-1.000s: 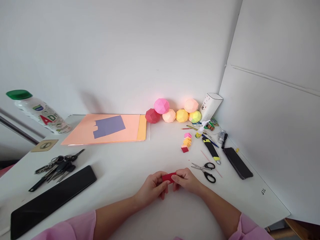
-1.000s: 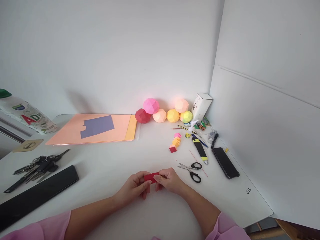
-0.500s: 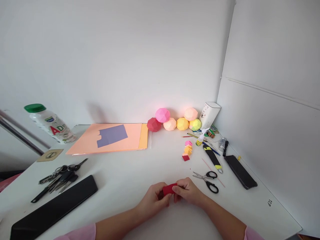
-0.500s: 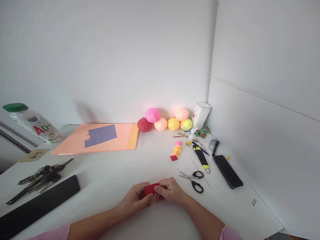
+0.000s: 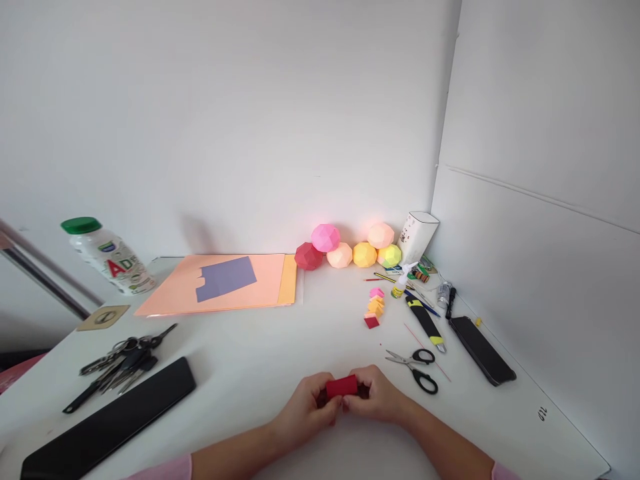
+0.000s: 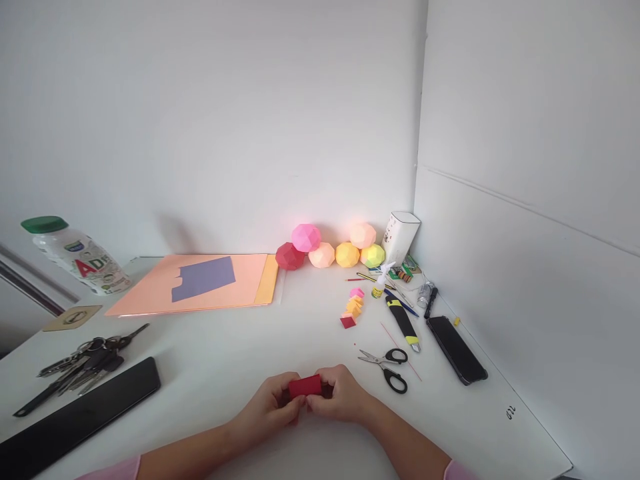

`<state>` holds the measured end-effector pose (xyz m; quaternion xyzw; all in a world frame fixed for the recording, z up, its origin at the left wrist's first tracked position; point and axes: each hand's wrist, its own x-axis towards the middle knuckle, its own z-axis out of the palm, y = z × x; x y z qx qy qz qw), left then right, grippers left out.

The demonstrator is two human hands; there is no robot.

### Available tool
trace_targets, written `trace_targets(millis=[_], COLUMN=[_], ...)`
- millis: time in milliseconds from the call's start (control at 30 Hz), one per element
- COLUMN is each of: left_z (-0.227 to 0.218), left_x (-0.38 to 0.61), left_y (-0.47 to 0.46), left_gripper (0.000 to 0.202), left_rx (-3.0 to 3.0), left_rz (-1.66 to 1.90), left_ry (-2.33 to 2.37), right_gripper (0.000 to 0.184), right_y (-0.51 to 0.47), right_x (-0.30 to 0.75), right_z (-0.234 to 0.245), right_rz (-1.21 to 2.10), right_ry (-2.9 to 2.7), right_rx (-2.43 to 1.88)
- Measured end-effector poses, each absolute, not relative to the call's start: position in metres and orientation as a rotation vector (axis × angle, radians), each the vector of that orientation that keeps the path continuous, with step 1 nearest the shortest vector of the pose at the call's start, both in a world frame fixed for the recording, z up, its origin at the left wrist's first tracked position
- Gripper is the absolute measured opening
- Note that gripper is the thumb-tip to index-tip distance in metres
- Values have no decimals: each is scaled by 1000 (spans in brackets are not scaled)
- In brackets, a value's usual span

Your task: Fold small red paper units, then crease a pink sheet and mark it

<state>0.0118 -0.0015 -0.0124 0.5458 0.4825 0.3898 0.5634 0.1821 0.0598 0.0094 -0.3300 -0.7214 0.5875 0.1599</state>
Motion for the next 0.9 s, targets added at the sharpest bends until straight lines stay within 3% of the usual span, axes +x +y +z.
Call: trace_targets(millis=[333, 667, 800, 900], left_z=[-14, -4, -3, -7], left_x=[11, 8, 9, 10], left_y=[-3, -3, -3, -4], left_gripper=[11, 15, 17, 17], left_rx=[1355, 1165, 1134, 1171], left_rz=[895, 934, 935, 926], left_ry=[1179, 1113, 1128, 1114], right_gripper=[3, 5, 17, 28], right_y=[58, 72, 75, 70], right_x=[182, 186, 186, 186], right_z=[4, 5, 6, 8], right_rz=[1690, 1919, 1939, 1904], right_ry=[-2043, -1689, -1557, -1788], right_rx=[-1014, -969, -888, -848])
